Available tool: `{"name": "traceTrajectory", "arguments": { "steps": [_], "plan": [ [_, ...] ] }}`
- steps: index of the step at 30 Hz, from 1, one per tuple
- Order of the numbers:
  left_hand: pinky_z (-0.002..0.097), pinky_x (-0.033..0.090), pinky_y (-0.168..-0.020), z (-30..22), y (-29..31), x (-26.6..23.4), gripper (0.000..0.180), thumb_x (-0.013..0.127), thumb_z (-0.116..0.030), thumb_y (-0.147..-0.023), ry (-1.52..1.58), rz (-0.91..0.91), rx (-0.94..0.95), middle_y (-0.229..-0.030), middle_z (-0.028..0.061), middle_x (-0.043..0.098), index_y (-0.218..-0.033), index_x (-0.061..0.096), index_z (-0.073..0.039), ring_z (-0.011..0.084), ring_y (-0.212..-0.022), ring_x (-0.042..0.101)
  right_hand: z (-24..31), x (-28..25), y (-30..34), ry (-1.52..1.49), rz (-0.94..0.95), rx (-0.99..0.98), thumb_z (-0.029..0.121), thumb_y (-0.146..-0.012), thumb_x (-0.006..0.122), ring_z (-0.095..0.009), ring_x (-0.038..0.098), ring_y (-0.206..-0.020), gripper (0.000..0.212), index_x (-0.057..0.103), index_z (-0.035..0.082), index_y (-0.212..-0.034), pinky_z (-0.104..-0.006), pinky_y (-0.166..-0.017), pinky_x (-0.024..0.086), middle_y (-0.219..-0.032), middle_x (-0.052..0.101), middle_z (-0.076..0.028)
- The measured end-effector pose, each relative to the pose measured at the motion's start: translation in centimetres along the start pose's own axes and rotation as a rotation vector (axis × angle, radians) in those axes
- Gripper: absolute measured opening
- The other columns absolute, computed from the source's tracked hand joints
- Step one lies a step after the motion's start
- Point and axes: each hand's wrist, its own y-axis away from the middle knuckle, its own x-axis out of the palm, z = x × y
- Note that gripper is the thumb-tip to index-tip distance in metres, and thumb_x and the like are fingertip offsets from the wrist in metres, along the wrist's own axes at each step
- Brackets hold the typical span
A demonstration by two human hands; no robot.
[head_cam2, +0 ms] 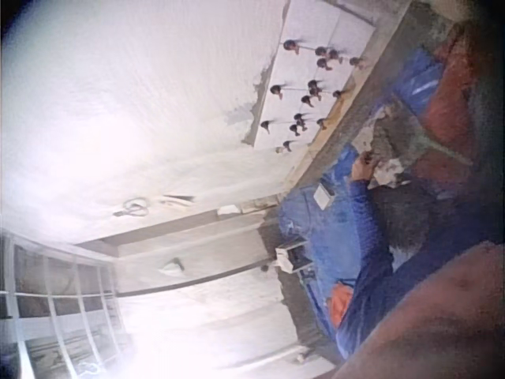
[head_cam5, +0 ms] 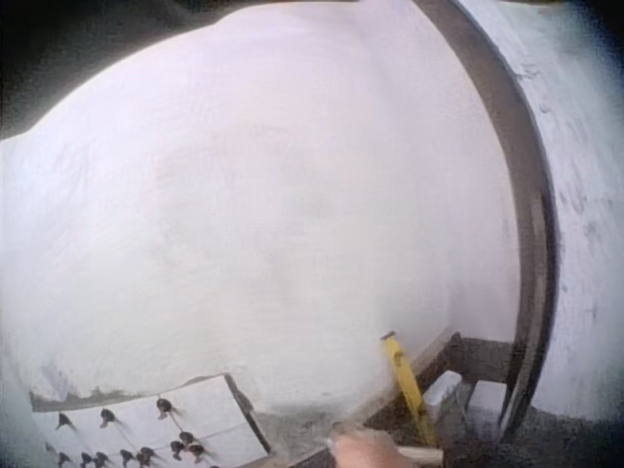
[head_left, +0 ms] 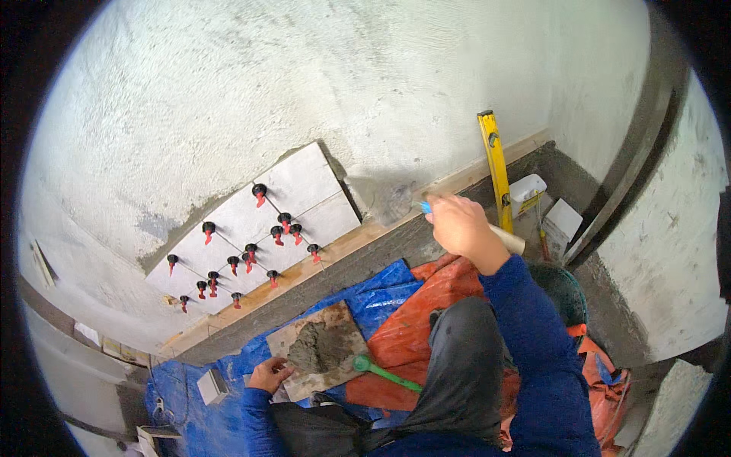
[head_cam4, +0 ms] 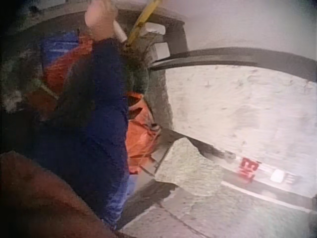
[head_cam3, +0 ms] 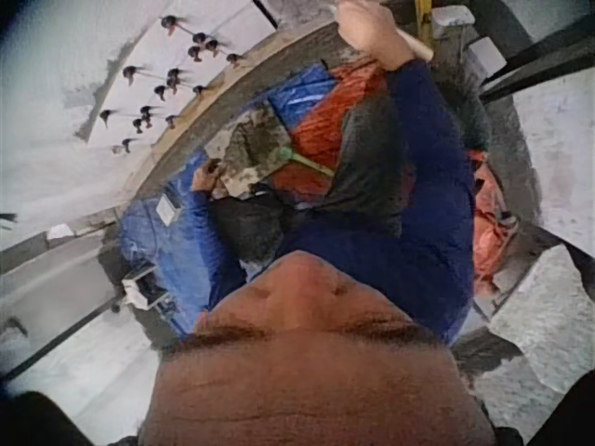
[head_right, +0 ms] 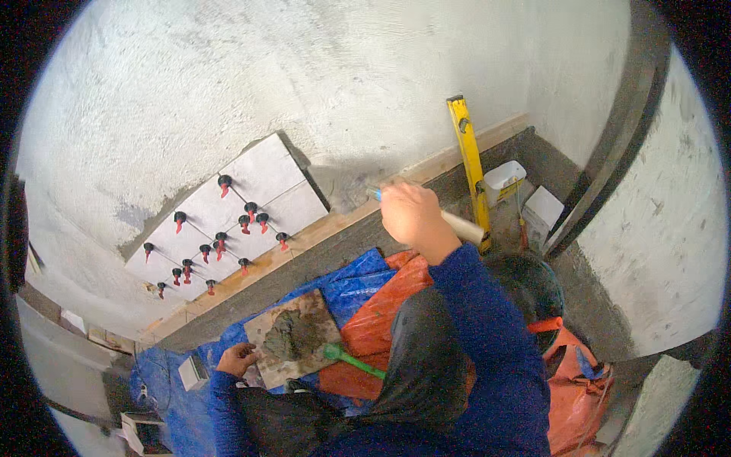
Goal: The person installs white rectangular wall tiles using red leveling clips and a spirit level. They press tiles into place, adjust the clips, check alignment with the level, and apply cement with a trowel to the wall surface.
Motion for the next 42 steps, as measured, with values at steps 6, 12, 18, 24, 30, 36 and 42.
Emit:
{"name": "traceTrajectory", "arguments": {
  "steps": [6,12,18,24,30,36,42],
  "plan": [
    [0.0412,0.059,-0.090,1.5,0.2,-0.5,0.051,0.080,-0.039,-0.090,0.064,-0.124,0.002,-0.113,0.0193,0.078,-0.124,0.074,-0.002,0.0310,-0.101,0.076,-0.5,0.5,-2.6,0.010,0.244,0.016,0.015,-0.092,0.062,-0.044,0.073,-0.102,0.023,0.075,0.000,-0.104,-0.0522,-0.089,0.058,-0.105,0.076,-0.025],
    [0.0427,0.059,-0.090,3.0,-0.5,1.1,0.056,0.082,-0.047,-0.088,0.002,-0.019,-0.121,-0.111,0.0183,0.078,-0.121,0.075,-0.002,0.0309,-0.104,0.075,0.3,-1.2,-6.5,0.016,0.297,0.009,0.013,-0.087,0.062,-0.042,0.074,-0.104,0.025,0.079,0.001,-0.102,-0.0516,-0.089,0.059,-0.108,0.076,-0.025],
    [0.0434,0.058,-0.091,3.2,-0.8,1.3,0.056,0.081,-0.048,-0.089,0.035,-0.050,-0.061,-0.110,0.0200,0.078,-0.121,0.075,-0.002,0.0323,-0.105,0.075,1.3,-3.0,-11.0,0.083,0.384,-0.085,0.010,-0.084,0.063,-0.043,0.074,-0.105,0.029,0.079,-0.002,-0.104,-0.0502,-0.091,0.059,-0.110,0.075,-0.027],
    [0.0430,0.058,-0.094,2.3,-0.4,0.9,0.058,0.079,-0.051,-0.089,0.012,-0.021,-0.073,-0.115,0.0186,0.078,-0.123,0.075,-0.003,0.0322,-0.108,0.075,0.3,-2.9,-12.6,0.107,0.367,-0.154,0.019,-0.089,0.067,-0.042,0.074,-0.105,0.029,0.079,-0.002,-0.105,-0.0495,-0.089,0.058,-0.109,0.075,-0.028],
    [0.0435,0.058,-0.095,1.7,0.1,0.5,0.061,0.079,-0.053,-0.088,0.025,0.028,-0.147,-0.119,0.0171,0.077,-0.126,0.075,-0.006,0.0315,-0.111,0.074,-2.6,-0.5,-11.6,-0.138,0.459,-0.041,0.026,-0.091,0.074,-0.042,0.073,-0.101,0.032,0.077,-0.003,-0.103,-0.0507,-0.088,0.057,-0.106,0.075,-0.026],
    [0.0434,0.058,-0.097,2.0,-0.2,0.5,0.062,0.080,-0.053,-0.087,0.015,0.025,-0.157,-0.120,0.0164,0.077,-0.127,0.075,-0.007,0.0314,-0.112,0.074,-1.7,-1.1,-11.1,-0.018,0.250,-0.165,0.022,-0.092,0.073,-0.040,0.074,-0.102,0.027,0.077,-0.002,-0.104,-0.0498,-0.087,0.058,-0.106,0.076,-0.024],
    [0.0421,0.057,-0.098,2.2,-1.6,1.2,0.058,0.080,-0.049,-0.089,0.010,0.029,-0.083,-0.120,0.0171,0.077,-0.125,0.075,-0.005,0.0309,-0.114,0.073,2.6,-4.8,-12.8,0.194,0.236,-0.180,0.008,-0.086,0.069,-0.041,0.075,-0.102,0.020,0.079,0.000,-0.101,-0.0504,-0.086,0.059,-0.108,0.077,-0.023]
  ]
}}
